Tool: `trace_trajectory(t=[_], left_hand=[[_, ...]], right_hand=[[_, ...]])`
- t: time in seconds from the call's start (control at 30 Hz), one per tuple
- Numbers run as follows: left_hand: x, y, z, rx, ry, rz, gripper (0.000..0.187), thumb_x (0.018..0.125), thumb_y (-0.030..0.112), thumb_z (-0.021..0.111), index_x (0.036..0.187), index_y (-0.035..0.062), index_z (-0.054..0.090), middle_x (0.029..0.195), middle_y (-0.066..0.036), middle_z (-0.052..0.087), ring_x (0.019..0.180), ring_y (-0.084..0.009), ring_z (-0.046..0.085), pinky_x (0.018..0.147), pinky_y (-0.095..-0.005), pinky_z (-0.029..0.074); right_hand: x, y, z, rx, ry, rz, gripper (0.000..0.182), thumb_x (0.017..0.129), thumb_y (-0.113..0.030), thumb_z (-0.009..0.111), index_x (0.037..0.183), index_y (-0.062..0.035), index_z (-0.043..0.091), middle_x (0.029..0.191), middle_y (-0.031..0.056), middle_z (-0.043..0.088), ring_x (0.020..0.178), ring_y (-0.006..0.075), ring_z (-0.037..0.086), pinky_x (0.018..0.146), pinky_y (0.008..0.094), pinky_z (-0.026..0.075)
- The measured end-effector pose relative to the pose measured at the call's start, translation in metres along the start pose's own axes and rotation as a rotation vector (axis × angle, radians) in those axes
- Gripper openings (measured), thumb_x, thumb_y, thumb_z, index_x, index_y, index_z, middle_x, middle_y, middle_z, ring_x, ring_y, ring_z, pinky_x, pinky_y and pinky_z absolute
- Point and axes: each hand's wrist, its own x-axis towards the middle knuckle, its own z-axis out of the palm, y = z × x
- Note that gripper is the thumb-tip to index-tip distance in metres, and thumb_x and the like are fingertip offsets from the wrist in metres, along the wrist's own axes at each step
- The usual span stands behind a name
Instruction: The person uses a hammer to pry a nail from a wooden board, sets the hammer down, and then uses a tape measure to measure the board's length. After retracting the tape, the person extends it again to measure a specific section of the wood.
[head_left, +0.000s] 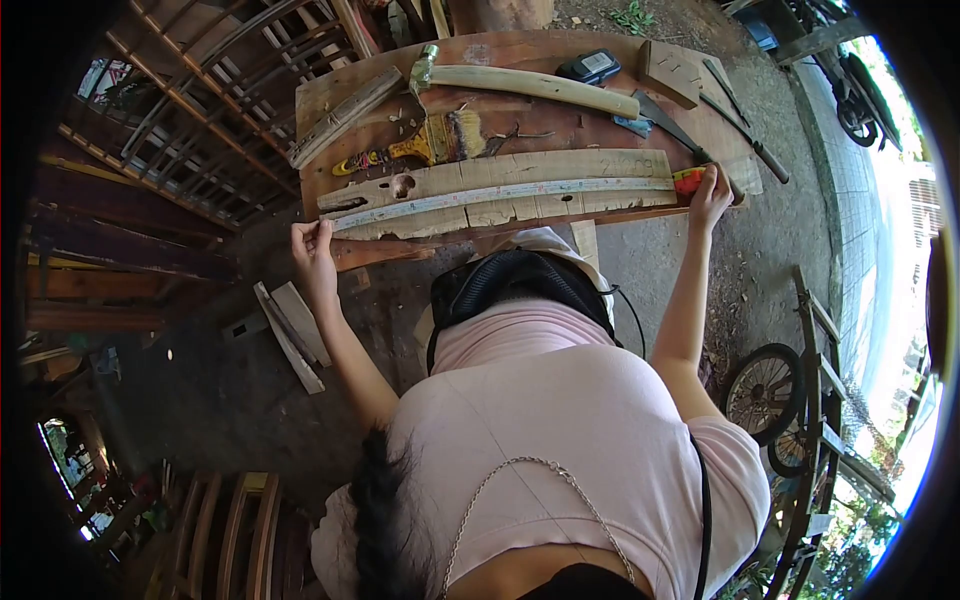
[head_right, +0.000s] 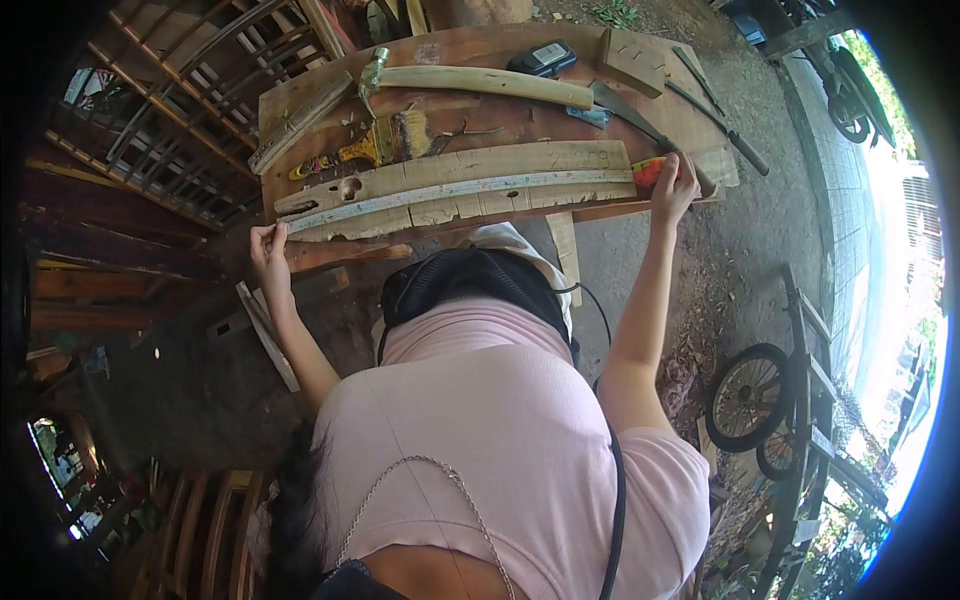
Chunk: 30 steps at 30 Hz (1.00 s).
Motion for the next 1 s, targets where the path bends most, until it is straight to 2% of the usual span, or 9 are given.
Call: trace_trajectory(t=[0.1, 0.4, 0.83, 1.0], left_hand=[[0.0, -0.001, -0.001, 0.0, -0.009, 0.002, 0.015, 0.09, 0.012, 0.059, 0.082, 0.0027, 0.051, 0.078, 0.0, 0.052, 0.073, -0.0068, 0.047, 0.069, -0.0221, 0.039], [0.0, -0.003, -0.003, -0.008, -0.03, 0.031, 0.015, 0.091, 0.012, 0.058, 0.081, 0.0033, 0.05, 0.078, 0.001, 0.051, 0.073, -0.0066, 0.046, 0.07, -0.0218, 0.039], [-0.002, -0.001, -0.002, 0.012, -0.022, 0.006, 0.014, 0.091, 0.012, 0.057, 0.084, 0.0026, 0.05, 0.081, -0.001, 0.053, 0.077, -0.0078, 0.049, 0.073, -0.023, 0.04], [-0.004, 0.002, 0.0, 0.016, -0.015, 0.016, 0.014, 0.091, 0.012, 0.057, 0.084, 0.0029, 0.05, 0.08, 0.0, 0.053, 0.075, -0.0073, 0.048, 0.072, -0.0229, 0.04]], right_hand=[[-0.003, -0.008, 0.009, 0.065, 0.126, -0.005, 0.029, 0.089, -0.02, 0.042, 0.075, 0.0022, 0.055, 0.063, 0.0139, 0.052, 0.058, 0.0242, 0.05, 0.059, 0.0348, 0.041], [-0.007, -0.01, 0.014, 0.0, 0.196, 0.098, 0.034, 0.088, -0.02, 0.035, 0.075, 0.0023, 0.058, 0.068, 0.0171, 0.058, 0.061, 0.0314, 0.057, 0.059, 0.0385, 0.043], [-0.006, -0.004, 0.015, 0.005, 0.207, 0.073, 0.035, 0.088, -0.021, 0.035, 0.074, 0.0022, 0.058, 0.066, 0.0153, 0.058, 0.059, 0.0304, 0.057, 0.058, 0.038, 0.043], [-0.007, -0.005, 0.016, 0.077, 0.214, 0.079, 0.036, 0.089, -0.022, 0.035, 0.073, 0.0017, 0.057, 0.062, 0.0141, 0.056, 0.055, 0.0265, 0.055, 0.055, 0.0362, 0.042]])
